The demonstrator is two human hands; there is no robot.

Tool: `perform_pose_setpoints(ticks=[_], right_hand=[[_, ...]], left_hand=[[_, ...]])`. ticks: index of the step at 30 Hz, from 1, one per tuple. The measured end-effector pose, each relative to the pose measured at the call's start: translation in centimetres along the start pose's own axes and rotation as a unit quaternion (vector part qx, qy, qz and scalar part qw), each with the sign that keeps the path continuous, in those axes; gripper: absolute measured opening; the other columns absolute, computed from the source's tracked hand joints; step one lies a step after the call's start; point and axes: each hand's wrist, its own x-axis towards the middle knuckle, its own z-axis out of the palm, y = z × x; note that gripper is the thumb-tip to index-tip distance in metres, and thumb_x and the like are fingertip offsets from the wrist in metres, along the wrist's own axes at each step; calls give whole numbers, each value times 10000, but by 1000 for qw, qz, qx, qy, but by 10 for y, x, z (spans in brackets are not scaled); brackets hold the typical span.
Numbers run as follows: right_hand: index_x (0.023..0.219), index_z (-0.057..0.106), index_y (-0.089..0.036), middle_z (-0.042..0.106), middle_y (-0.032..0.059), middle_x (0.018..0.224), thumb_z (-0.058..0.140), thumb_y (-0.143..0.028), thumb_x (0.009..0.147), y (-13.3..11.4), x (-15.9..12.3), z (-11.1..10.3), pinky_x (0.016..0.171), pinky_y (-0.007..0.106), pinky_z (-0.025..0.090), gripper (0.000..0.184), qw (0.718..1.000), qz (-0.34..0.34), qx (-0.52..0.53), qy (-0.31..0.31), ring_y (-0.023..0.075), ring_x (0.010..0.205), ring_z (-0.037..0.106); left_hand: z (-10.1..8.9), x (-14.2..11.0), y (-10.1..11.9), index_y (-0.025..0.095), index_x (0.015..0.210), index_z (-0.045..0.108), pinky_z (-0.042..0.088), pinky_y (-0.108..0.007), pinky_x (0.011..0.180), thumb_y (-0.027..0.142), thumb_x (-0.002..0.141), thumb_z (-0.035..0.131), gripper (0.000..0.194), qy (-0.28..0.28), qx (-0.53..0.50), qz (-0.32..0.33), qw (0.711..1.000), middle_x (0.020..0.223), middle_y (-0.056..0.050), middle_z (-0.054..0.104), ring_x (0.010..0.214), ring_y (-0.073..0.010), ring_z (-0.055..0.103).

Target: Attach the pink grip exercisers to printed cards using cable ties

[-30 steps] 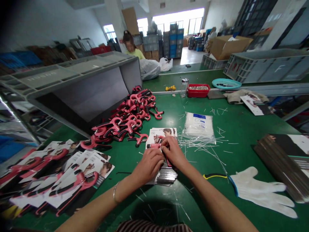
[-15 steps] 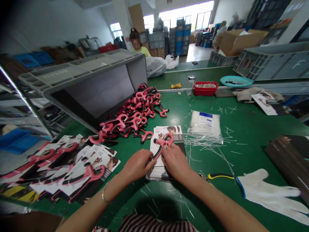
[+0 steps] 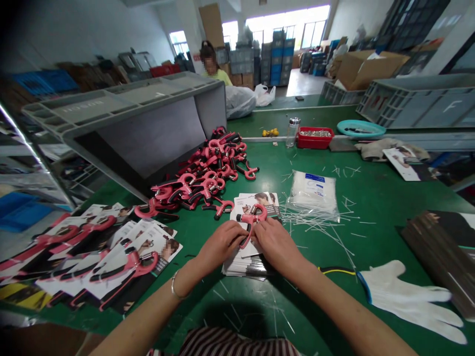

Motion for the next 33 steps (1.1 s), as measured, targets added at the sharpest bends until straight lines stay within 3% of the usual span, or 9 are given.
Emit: perform_pose_setpoints(ticks=[5, 9, 19, 27, 33], right_hand=[[886, 613, -187, 639, 40, 869, 590, -204, 935, 3, -7, -2, 810, 340, 463, 57, 986, 23, 162, 39, 214, 881, 564], [936, 617, -186, 638, 33, 874, 622, -204, 919, 4, -8, 6, 781, 318, 461, 25, 974, 50, 212, 58, 200, 858, 568], [840, 605, -173, 623, 78, 859, 518, -162, 954, 7, -22, -11, 745, 323, 434, 144, 999, 36, 31, -4, 218, 841, 515], [864, 601, -177, 629, 89, 883, 506, -204, 965, 4, -16, -8, 757, 341, 459, 141, 999, 31, 31, -11, 227, 850, 519], [865, 607, -167, 637, 105, 916, 502, -143, 944, 1, -12, -10, 761, 357, 469, 133, 1000, -1, 14, -11, 241, 865, 518]], left_hand=[[5, -1, 5, 188, 971, 685, 471, -277, 824, 153, 907, 581, 127, 26, -90, -52, 994, 914, -43, 656, 898, -167, 609], [12, -1, 5, 187, 913, 696, 472, -242, 747, 155, 856, 651, 80, 53, -151, -117, 980, 857, -20, 666, 799, -143, 620], [17, -4, 6, 189, 884, 703, 466, -247, 751, 174, 838, 651, 71, 62, -208, -158, 963, 854, -21, 664, 812, -151, 617], [15, -3, 8, 196, 887, 705, 478, -263, 758, 198, 854, 629, 84, 50, -194, -148, 968, 868, -26, 674, 821, -158, 625], [15, -2, 7, 197, 879, 713, 481, -270, 780, 184, 853, 638, 80, 48, -168, -130, 976, 851, -27, 678, 826, -160, 628]])
